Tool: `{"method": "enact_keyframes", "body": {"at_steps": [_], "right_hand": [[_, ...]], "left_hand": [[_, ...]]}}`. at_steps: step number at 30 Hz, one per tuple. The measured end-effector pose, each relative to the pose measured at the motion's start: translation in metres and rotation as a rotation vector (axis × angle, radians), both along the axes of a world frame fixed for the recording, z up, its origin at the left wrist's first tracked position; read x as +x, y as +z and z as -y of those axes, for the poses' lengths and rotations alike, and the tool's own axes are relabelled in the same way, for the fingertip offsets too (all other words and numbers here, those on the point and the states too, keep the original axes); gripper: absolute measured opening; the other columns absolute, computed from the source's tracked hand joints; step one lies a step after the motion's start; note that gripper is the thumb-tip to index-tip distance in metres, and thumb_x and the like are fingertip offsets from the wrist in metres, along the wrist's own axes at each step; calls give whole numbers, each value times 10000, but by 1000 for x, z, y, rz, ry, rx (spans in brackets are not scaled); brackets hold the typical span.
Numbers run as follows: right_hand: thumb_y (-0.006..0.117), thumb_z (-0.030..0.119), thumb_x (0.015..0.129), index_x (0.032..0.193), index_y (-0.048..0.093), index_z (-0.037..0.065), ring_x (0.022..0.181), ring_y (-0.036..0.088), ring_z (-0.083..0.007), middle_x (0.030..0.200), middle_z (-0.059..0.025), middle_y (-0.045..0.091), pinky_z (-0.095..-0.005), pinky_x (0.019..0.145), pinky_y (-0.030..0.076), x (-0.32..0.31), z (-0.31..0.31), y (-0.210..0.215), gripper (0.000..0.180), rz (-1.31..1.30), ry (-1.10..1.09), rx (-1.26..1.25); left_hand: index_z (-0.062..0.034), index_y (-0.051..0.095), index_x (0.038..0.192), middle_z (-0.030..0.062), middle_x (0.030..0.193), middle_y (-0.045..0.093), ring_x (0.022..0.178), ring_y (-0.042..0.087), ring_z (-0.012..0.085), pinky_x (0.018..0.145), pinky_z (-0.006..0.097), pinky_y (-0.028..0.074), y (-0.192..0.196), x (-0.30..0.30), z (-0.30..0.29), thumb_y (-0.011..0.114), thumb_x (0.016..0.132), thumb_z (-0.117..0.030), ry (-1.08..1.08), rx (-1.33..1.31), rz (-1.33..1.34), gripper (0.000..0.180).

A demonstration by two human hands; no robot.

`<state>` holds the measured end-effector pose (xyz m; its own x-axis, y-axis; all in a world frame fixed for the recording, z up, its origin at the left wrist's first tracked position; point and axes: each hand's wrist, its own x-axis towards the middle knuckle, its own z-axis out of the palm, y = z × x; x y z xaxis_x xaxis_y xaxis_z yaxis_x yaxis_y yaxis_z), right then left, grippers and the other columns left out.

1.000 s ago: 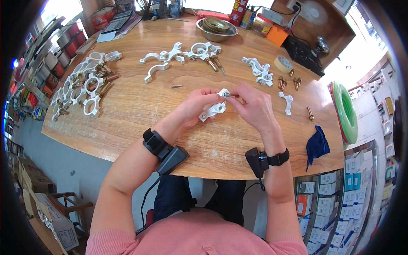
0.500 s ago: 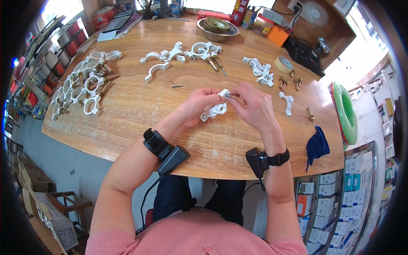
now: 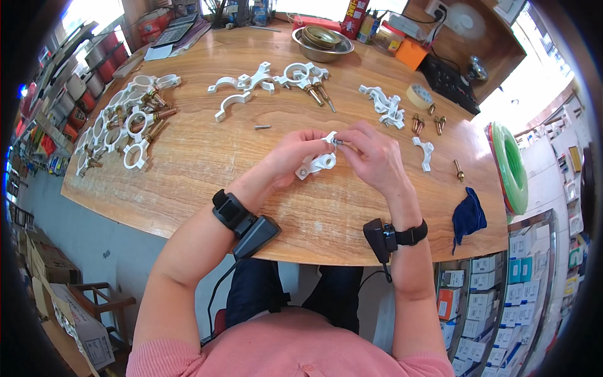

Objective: The person sits at a desk and assembles plastic pipe clamps by inserting a metal bolt through the clamp halves and threading a nut onto it by hand. They repeat this process for several clamps, placing each finished assembly on the desk.

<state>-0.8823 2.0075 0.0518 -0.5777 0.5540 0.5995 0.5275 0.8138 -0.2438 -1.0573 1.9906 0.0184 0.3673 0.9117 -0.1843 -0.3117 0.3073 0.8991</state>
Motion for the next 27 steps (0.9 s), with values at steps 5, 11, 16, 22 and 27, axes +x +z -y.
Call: {"method": "enact_keyframes", "body": {"at_steps": [5,11,16,22,27], "right_hand": [[600,105,716,847,597,117,630,564,-207,756,-25,553,-298,499,445,-3,6,7,132,17,-63,-61],[568,35,704,883,606,90,614,566,-204,801,-34,576,-284,501,448,-1,3,2,191,-61,14,-95],[565,22,696,873,608,79,591,570,-190,816,-43,583,-268,507,450,-2,4,3,190,-110,8,-138],[562,12,696,869,607,88,526,534,-158,764,-41,578,-248,484,431,-4,5,3,194,-117,-29,-200],[557,4,694,886,599,93,489,496,-132,737,-28,568,-237,469,412,-3,1,-4,216,-150,-1,-196]], "left_hand": [[-34,517,1006,-7,780,554,622,527,50,467,191,445,2,0,2,560,793,-168,31,-7,4,255],[-46,546,990,6,759,574,609,533,67,433,204,417,3,2,2,575,778,-188,60,41,92,257],[-47,511,1019,-22,789,554,631,527,38,471,183,436,5,0,2,560,794,-166,56,34,54,259],[-40,508,1034,-19,792,553,631,527,39,475,184,431,5,-3,1,561,793,-165,55,42,80,277],[-40,544,986,10,759,574,621,536,70,452,210,419,6,2,2,585,768,-166,89,47,79,255]]}}
